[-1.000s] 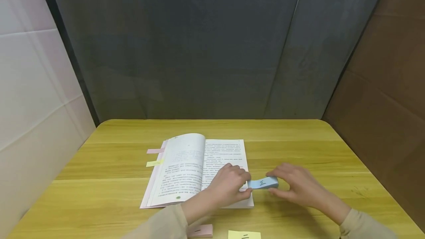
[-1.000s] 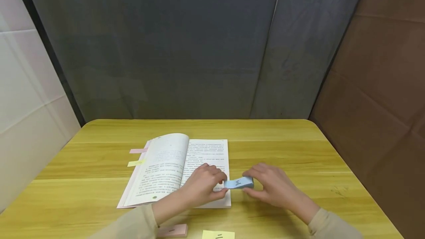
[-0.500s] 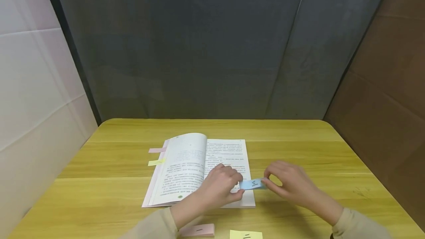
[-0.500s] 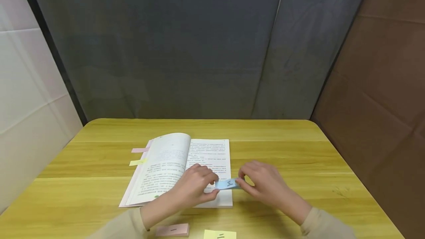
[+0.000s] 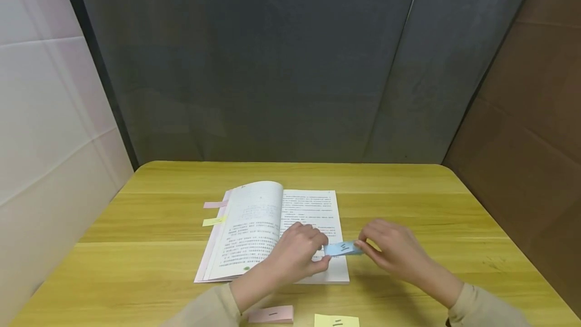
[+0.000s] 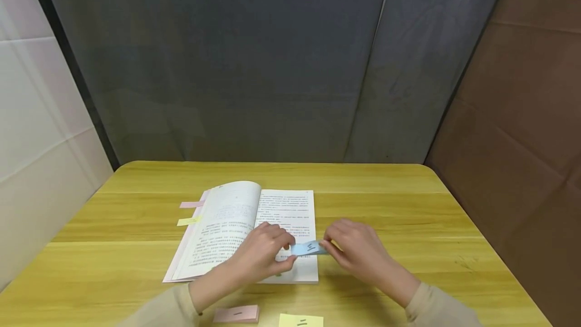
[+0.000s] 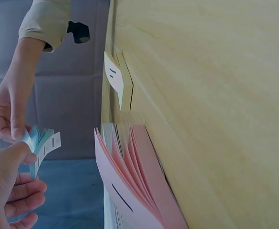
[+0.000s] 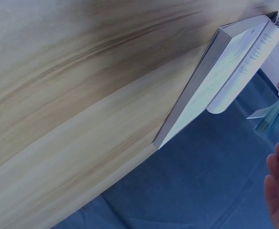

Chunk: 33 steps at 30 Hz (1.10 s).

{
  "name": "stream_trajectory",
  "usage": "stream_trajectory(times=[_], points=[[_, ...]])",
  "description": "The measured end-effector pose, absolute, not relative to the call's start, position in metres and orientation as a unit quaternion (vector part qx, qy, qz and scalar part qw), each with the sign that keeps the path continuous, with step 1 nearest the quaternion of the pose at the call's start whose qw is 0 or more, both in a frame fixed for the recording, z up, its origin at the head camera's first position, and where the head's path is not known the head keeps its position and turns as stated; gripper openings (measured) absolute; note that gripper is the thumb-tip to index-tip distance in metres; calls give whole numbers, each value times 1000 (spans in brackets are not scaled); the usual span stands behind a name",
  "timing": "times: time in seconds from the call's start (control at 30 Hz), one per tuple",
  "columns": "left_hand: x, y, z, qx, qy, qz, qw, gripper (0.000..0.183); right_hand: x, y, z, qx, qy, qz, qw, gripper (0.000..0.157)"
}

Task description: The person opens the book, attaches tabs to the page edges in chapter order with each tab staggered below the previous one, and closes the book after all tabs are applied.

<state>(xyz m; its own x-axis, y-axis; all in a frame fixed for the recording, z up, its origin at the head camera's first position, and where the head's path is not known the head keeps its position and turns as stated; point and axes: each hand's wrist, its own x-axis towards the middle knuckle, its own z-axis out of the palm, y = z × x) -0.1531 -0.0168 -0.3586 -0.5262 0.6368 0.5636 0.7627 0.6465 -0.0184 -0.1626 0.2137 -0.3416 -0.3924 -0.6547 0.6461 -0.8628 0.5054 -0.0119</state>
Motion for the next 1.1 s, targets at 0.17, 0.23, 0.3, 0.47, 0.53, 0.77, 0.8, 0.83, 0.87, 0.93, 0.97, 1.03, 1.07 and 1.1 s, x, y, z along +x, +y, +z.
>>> stream_trajectory(times=[0.17, 0.23, 0.3, 0.47, 0.53, 0.77, 0.8, 0.83, 0.87, 0.93, 0.97, 1.03, 1.07, 1.1], points=[[-154, -17, -360, -404, -866, -119, 268, 17, -164, 212, -341, 473, -809, 176, 301, 13], [-154, -17, -360, -406, -866, -119, 267, 17, -164, 212, -341, 473, -809, 181, 300, 13], [-154, -17, -360, -407, -865, -116, 269, 18, -164, 211, -340, 475, -807, 185, 298, 13], [-155, -17, -362, -411, -862, -111, 275, 18, -163, 206, -339, 506, -784, 184, 310, 17], [-155, -17, -363, -412, -861, -112, 277, 17, -163, 203, -338, 533, -760, 180, 325, 19], [-155, -17, -365, -414, -861, -109, 274, 17, -158, 196, -336, 609, -687, 154, 365, 26], [-155, -17, -364, -415, -861, -108, 274, 17, -158, 195, -335, 615, -681, 149, 367, 27], [-155, -17, -364, -416, -861, -108, 273, 17, -157, 195, -335, 621, -677, 147, 367, 27], [-155, -17, -364, -416, -861, -107, 273, 17, -156, 194, -335, 625, -674, 144, 367, 27], [-155, -17, -364, -417, -861, -106, 272, 17, -155, 194, -335, 630, -671, 140, 365, 27], [-155, -17, -364, -418, -861, -106, 272, 17, -155, 194, -335, 632, -670, 139, 364, 28], [-155, -17, -365, -418, -861, -105, 270, 17, -154, 194, -335, 633, -669, 139, 362, 28], [-155, -17, -365, -418, -861, -105, 269, 17, -153, 194, -335, 634, -669, 139, 362, 28], [-155, -17, -365, -418, -861, -105, 268, 17, -153, 194, -335, 634, -668, 140, 363, 28]])
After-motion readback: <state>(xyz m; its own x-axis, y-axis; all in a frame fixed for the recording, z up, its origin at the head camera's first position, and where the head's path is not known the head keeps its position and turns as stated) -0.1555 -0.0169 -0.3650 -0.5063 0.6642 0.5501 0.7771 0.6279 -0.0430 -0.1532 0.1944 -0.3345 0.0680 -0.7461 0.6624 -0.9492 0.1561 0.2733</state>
